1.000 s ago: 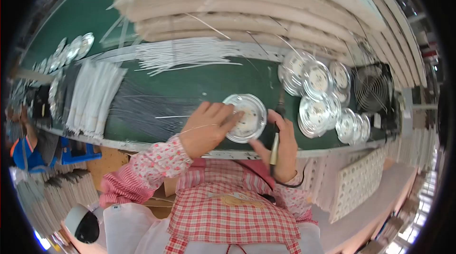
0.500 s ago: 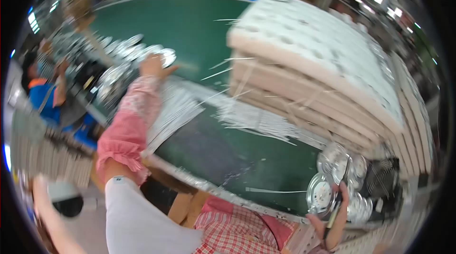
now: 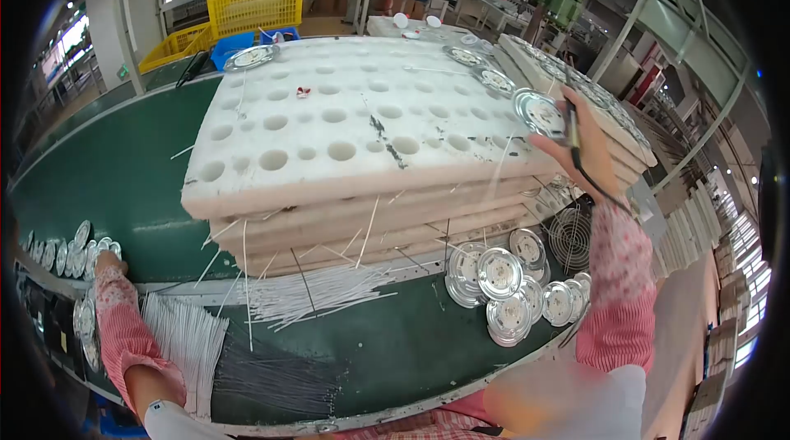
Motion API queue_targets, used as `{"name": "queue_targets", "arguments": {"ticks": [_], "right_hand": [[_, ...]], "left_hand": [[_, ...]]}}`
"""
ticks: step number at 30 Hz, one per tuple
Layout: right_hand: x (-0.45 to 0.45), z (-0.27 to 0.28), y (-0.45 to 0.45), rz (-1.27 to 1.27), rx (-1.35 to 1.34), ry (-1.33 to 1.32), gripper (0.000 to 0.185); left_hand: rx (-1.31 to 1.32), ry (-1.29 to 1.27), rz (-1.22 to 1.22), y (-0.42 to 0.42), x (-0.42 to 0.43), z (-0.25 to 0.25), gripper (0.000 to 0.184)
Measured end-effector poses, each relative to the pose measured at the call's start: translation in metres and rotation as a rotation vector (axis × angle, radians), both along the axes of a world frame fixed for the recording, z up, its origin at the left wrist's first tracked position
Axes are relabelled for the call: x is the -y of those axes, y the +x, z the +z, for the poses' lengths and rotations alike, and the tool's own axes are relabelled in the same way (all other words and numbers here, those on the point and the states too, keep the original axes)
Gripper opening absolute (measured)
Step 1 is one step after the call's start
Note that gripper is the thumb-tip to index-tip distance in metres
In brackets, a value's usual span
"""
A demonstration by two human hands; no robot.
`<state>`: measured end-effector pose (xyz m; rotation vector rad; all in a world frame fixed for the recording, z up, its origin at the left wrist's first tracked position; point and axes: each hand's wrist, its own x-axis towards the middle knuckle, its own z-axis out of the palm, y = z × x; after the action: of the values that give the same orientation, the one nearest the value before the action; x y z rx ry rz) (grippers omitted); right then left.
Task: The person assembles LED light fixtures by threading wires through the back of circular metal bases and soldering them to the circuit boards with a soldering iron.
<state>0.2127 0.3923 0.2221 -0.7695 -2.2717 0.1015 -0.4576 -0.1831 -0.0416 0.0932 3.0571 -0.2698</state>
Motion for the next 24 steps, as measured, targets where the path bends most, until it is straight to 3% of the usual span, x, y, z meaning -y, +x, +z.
{"name": "queue_targets", "arguments": {"ticks": [3, 7, 8, 9, 10, 12, 14, 15, 16, 17, 18, 19, 20, 21, 23, 24], "right_hand": [[-0.053, -0.014, 0.000, 0.001, 0.098, 0.036, 0.084], [-0.082, -0.034, 0.010, 0.135, 0.098, 0.131, 0.076], [-0.094, -0.041, 0.022, 0.010, 0.081, 0.142, 0.074], [-0.068, -0.030, 0.034, 0.048, 0.078, 0.118, 0.069], [-0.049, -0.022, 0.047, 0.118, 0.114, 0.210, 0.062], [-0.025, -0.020, 0.088, -0.039, 0.143, 0.211, 0.056], [0.030, -0.006, 0.125, 0.003, -0.042, -0.209, 0.060], [0.055, 0.000, 0.147, 0.002, -0.158, -0.397, 0.062], [0.075, -0.004, 0.164, -0.081, 0.040, -0.168, 0.057], [0.078, -0.021, 0.162, -0.027, -0.084, -0.273, 0.057], [0.082, -0.035, 0.162, 0.015, -0.192, -0.377, 0.056], [0.088, -0.049, 0.167, 0.036, -0.289, -0.478, 0.056], [0.097, -0.062, 0.177, 0.035, -0.379, -0.576, 0.055], [0.111, -0.075, 0.193, 0.004, -0.467, -0.671, 0.054], [0.155, -0.098, 0.250, -0.164, -0.657, -0.827, 0.053], [0.169, -0.110, 0.245, -0.413, -0.045, -0.457, 0.052]], "left_hand": [[-0.048, -0.003, 0.036, -0.051, 0.036, -0.022, 0.054], [-0.285, 0.274, -0.023, -0.123, 0.105, -0.044, 0.053], [-0.364, 0.324, -0.056, -0.124, 0.116, -0.037, 0.053], [-0.419, 0.349, -0.065, -0.089, 0.094, 0.008, 0.050], [-0.316, 0.432, -0.011, -0.054, 0.081, 0.045, 0.043], [-0.410, 0.485, -0.015, 0.019, 0.055, 0.103, 0.042], [-0.530, 0.566, -0.216, 0.110, 0.022, 0.144, 0.037], [-0.488, 0.491, -0.264, 0.156, 0.010, 0.162, 0.040], [-0.495, 0.504, -0.239, 0.217, -0.012, 0.179, 0.044], [-0.719, 0.538, -0.512, 0.266, -0.023, 0.176, 0.053], [-0.736, 0.548, -0.711, 0.313, -0.038, 0.182, 0.050], [-0.572, 0.490, -0.749, 0.351, -0.049, 0.179, 0.060], [-0.702, 0.551, -0.914, 0.391, -0.065, 0.154, 0.065], [-0.516, 0.769, -0.965, 0.437, -0.091, 0.145, 0.068], [-0.304, 0.746, -1.173, 0.512, -0.137, 0.111, 0.071], [-0.206, 0.762, -1.274, 0.546, -0.164, 0.095, 0.072]]}}
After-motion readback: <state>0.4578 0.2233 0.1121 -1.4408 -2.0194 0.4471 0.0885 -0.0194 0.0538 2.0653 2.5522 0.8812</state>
